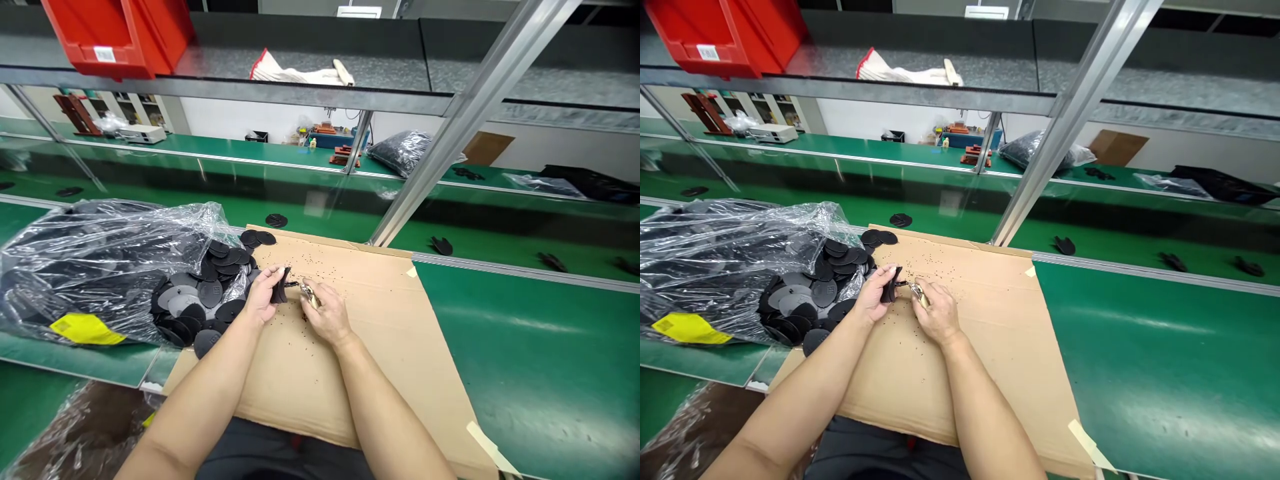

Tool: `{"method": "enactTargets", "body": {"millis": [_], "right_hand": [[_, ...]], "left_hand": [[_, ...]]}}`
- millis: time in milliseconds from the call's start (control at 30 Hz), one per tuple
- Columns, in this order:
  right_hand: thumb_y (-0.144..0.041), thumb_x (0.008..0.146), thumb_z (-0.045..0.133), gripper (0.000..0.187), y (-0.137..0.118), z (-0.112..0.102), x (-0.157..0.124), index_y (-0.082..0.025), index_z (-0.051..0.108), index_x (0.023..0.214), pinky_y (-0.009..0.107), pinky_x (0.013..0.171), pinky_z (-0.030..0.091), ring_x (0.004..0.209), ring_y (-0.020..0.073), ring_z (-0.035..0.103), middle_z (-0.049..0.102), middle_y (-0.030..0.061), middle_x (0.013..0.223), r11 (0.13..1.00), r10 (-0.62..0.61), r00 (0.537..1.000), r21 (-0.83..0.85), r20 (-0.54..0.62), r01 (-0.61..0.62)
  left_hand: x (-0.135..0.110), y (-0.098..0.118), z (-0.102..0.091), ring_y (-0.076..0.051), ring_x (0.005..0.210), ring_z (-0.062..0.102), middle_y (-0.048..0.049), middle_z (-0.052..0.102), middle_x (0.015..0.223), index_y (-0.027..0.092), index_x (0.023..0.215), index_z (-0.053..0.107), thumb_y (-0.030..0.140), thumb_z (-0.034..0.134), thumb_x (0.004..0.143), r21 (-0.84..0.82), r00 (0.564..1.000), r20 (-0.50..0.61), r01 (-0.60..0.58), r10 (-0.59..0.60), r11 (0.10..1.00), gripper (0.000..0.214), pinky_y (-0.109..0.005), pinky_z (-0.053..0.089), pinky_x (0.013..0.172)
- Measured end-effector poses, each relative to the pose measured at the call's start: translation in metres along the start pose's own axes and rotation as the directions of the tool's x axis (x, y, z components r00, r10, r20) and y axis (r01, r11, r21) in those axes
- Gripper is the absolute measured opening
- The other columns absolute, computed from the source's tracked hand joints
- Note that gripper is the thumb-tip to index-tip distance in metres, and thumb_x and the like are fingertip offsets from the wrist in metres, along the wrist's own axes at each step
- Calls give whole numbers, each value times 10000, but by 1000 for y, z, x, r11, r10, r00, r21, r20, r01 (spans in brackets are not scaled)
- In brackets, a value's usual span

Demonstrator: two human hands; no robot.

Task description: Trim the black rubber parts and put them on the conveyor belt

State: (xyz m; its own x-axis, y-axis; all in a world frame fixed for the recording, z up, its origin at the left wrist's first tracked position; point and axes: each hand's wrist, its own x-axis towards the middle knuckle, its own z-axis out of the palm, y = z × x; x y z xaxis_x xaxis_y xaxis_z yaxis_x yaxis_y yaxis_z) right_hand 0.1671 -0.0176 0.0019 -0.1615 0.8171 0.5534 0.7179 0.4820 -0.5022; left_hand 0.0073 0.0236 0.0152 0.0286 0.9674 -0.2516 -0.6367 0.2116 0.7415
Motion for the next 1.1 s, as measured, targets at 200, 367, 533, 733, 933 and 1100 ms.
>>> {"method": "enactTargets", "body": {"millis": [200, 367, 533, 733, 933, 1100], "right_hand": [[-237, 832, 529, 327, 0, -2, 1, -215, 628, 1143, 301, 755, 478, 762, 188, 594, 645, 37, 778, 999, 19, 997, -41, 70, -16], [-198, 796, 530, 383, 4, -4, 1, -231, 625, 1166, 291, 763, 480, 785, 187, 601, 661, 33, 808, 999, 38, 990, -30, 132, -35], [-159, 754, 532, 427, 5, -7, 2, -247, 635, 1159, 288, 796, 482, 826, 183, 611, 684, 28, 872, 999, 53, 983, -8, 175, -52], [-120, 728, 515, 468, 0, -15, 5, -271, 644, 1152, 272, 794, 475, 865, 173, 616, 698, 9, 924, 996, 93, 962, -21, 258, -91], [-115, 722, 522, 478, 0, -18, 6, -302, 648, 1143, 268, 793, 477, 905, 176, 629, 706, -7, 1000, 991, 129, 939, -65, 318, -115], [-171, 780, 523, 356, 4, -9, 3, -278, 664, 1090, 293, 779, 485, 835, 177, 629, 705, 4, 935, 975, 135, 961, 139, 243, -173]], "left_hand": [[-2, 2, 2, -63, 568, 571, 7, 629, 698, 123, 885, 649, 135, 733, 685, 2, 1000, -25, -4, 4, 1000, 218, -144, 467, 503], [0, 2, 1, -70, 587, 582, 2, 636, 713, 122, 893, 646, 141, 745, 672, 7, 999, -39, 2, -2, 1000, 242, -153, 473, 520], [0, 2, 0, -76, 591, 583, 4, 629, 694, 123, 898, 645, 163, 765, 657, 14, 1000, -23, 17, -17, 1000, 272, -156, 471, 512], [-1, 1, 0, -72, 576, 575, 5, 626, 685, 122, 894, 649, 156, 753, 668, 20, 999, -34, 29, -28, 999, 251, -148, 461, 484], [-1, 3, 1, -71, 586, 580, 8, 628, 695, 131, 890, 645, 155, 763, 654, 44, 998, -57, 23, -21, 999, 265, -143, 453, 486], [1, 0, 1, -73, 610, 576, 10, 628, 720, 140, 897, 642, 208, 786, 640, 73, 998, -40, -35, 38, 997, 303, -159, 470, 543]]}}
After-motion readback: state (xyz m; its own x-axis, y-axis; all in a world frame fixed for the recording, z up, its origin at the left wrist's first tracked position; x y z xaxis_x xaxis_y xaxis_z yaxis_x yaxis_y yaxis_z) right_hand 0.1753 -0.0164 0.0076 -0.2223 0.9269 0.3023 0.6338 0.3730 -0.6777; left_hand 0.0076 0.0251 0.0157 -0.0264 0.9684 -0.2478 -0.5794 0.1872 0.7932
